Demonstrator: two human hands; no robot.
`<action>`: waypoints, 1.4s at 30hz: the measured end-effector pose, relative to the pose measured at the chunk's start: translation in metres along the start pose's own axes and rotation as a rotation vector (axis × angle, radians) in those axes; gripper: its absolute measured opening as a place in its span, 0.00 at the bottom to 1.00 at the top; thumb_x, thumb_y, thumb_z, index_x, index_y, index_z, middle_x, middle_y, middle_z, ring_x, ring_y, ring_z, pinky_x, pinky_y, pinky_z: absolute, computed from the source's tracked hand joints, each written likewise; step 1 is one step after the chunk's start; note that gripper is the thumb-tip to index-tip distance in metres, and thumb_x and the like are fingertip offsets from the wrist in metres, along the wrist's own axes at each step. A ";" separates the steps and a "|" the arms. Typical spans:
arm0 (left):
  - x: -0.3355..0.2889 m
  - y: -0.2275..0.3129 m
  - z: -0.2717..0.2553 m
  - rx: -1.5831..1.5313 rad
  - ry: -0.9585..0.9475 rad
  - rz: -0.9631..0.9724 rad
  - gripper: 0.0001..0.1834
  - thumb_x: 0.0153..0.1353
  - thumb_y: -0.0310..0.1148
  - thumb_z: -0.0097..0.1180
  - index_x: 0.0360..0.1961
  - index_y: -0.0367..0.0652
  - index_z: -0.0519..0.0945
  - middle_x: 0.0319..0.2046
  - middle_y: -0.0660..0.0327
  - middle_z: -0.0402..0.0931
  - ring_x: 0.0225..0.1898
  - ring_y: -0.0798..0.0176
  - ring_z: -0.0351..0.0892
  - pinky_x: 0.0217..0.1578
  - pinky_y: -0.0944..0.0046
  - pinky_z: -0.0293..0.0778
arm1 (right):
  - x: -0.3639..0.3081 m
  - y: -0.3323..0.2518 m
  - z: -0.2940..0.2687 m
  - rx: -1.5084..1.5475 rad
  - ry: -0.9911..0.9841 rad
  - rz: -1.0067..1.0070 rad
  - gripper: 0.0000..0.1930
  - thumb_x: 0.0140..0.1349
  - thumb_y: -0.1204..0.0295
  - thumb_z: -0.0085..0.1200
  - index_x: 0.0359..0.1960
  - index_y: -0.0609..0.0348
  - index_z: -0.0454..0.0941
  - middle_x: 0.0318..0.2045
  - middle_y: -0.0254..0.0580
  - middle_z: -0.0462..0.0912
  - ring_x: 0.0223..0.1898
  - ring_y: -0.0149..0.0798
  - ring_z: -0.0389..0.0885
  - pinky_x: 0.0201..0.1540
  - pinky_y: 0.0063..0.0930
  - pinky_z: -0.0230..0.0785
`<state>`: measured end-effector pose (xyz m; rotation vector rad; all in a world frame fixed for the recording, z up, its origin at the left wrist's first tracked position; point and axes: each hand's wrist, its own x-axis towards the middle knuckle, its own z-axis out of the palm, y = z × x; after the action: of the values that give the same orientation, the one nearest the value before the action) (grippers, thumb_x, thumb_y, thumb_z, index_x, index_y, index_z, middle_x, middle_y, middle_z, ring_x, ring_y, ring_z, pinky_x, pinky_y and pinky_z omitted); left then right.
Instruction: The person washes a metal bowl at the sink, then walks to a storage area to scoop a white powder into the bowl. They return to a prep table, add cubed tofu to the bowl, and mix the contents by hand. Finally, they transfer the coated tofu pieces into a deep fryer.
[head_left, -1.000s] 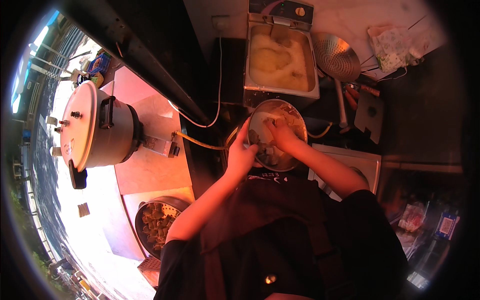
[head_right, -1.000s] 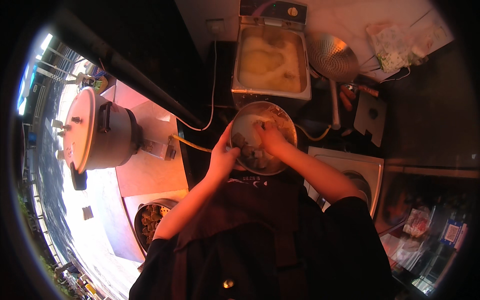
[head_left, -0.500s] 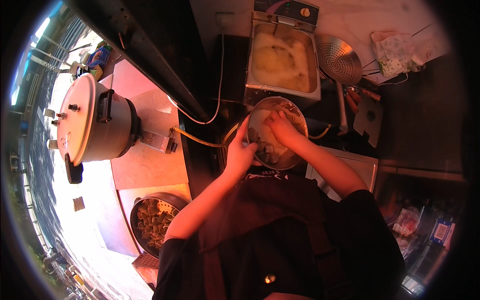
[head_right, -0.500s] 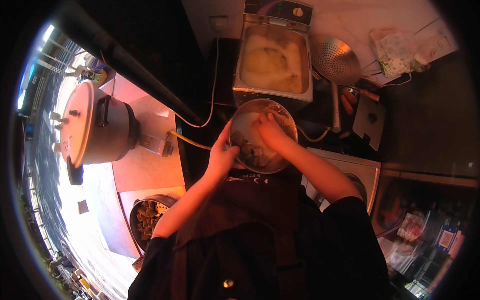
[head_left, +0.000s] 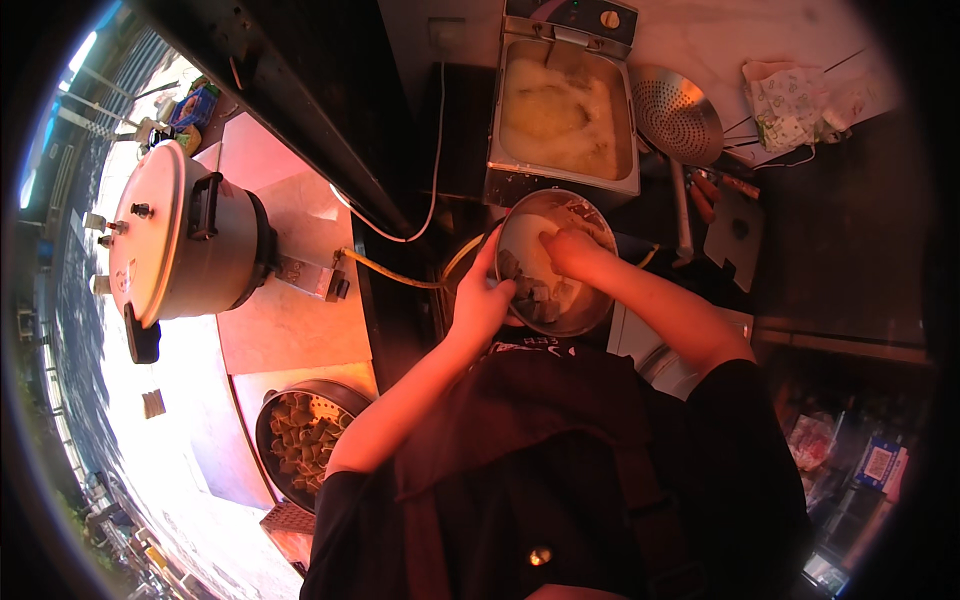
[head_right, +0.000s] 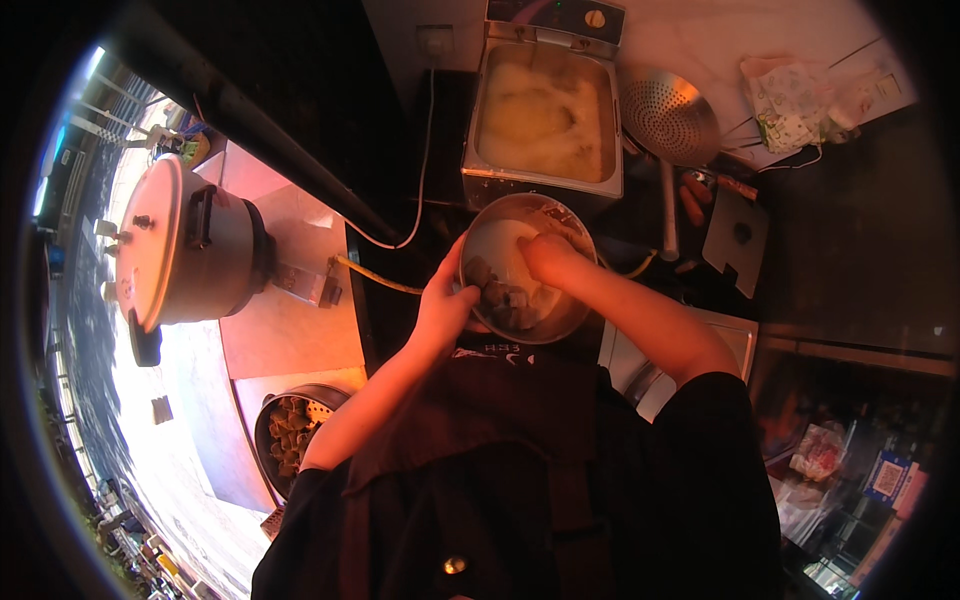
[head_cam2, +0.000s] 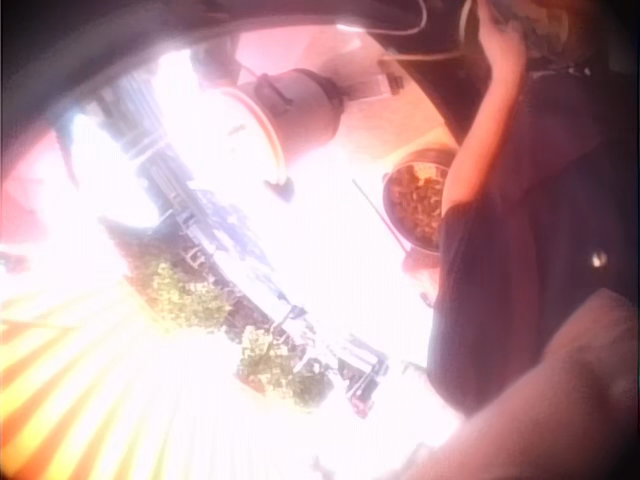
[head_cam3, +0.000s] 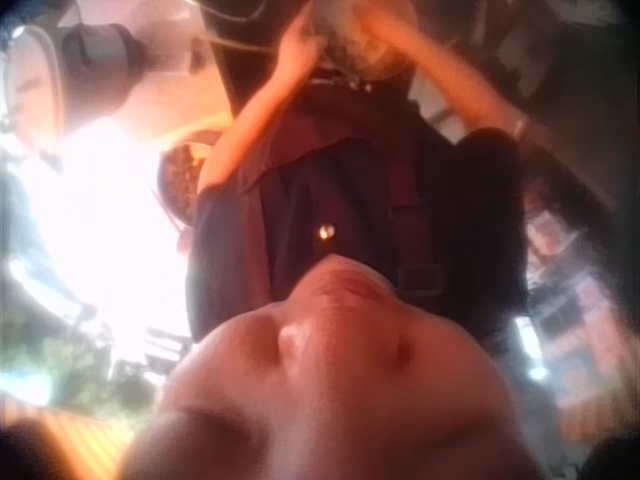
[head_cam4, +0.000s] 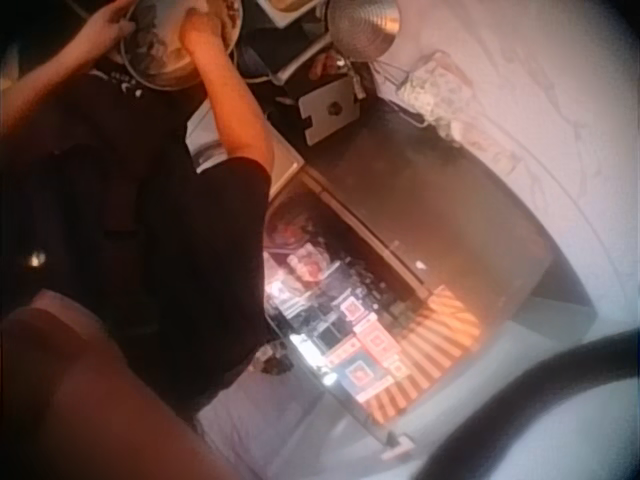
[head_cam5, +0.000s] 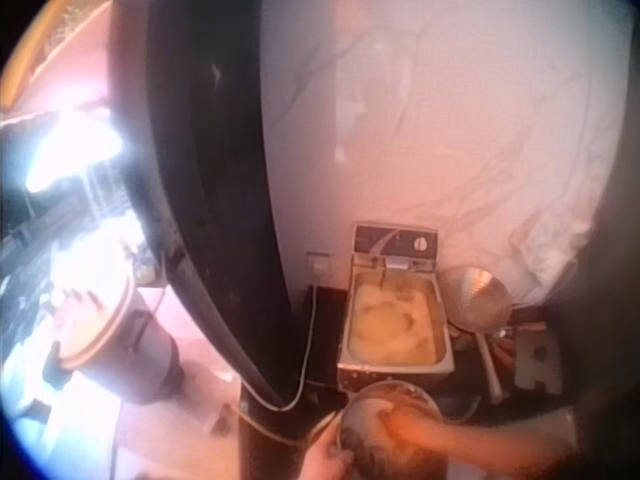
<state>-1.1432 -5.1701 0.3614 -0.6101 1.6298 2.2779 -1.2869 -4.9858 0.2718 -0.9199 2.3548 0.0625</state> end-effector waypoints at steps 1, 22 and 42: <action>0.001 0.000 0.000 -0.006 -0.005 -0.011 0.44 0.54 0.14 0.42 0.73 0.56 0.56 0.64 0.57 0.66 0.46 0.59 0.80 0.27 0.67 0.85 | 0.000 0.001 0.000 -0.031 -0.047 -0.009 0.24 0.47 0.69 0.64 0.48 0.56 0.75 0.42 0.64 0.80 0.40 0.59 0.82 0.42 0.47 0.75; 0.001 -0.003 -0.001 -0.063 -0.011 -0.007 0.44 0.55 0.14 0.42 0.73 0.57 0.56 0.65 0.58 0.64 0.50 0.57 0.78 0.28 0.67 0.86 | -0.029 0.016 -0.017 0.060 0.143 -0.238 0.21 0.53 0.75 0.59 0.52 0.55 0.77 0.62 0.52 0.66 0.52 0.59 0.78 0.58 0.44 0.72; 0.004 -0.007 -0.001 -0.164 0.060 0.072 0.43 0.55 0.14 0.44 0.73 0.58 0.58 0.46 0.56 0.77 0.30 0.69 0.80 0.22 0.70 0.81 | -0.030 -0.006 0.001 0.549 0.506 -0.064 0.31 0.48 0.81 0.57 0.58 0.48 0.72 0.64 0.55 0.60 0.58 0.57 0.69 0.59 0.42 0.67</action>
<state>-1.1438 -5.1691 0.3535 -0.6739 1.5249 2.4858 -1.2651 -4.9722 0.2891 -0.7890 2.5679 -0.8909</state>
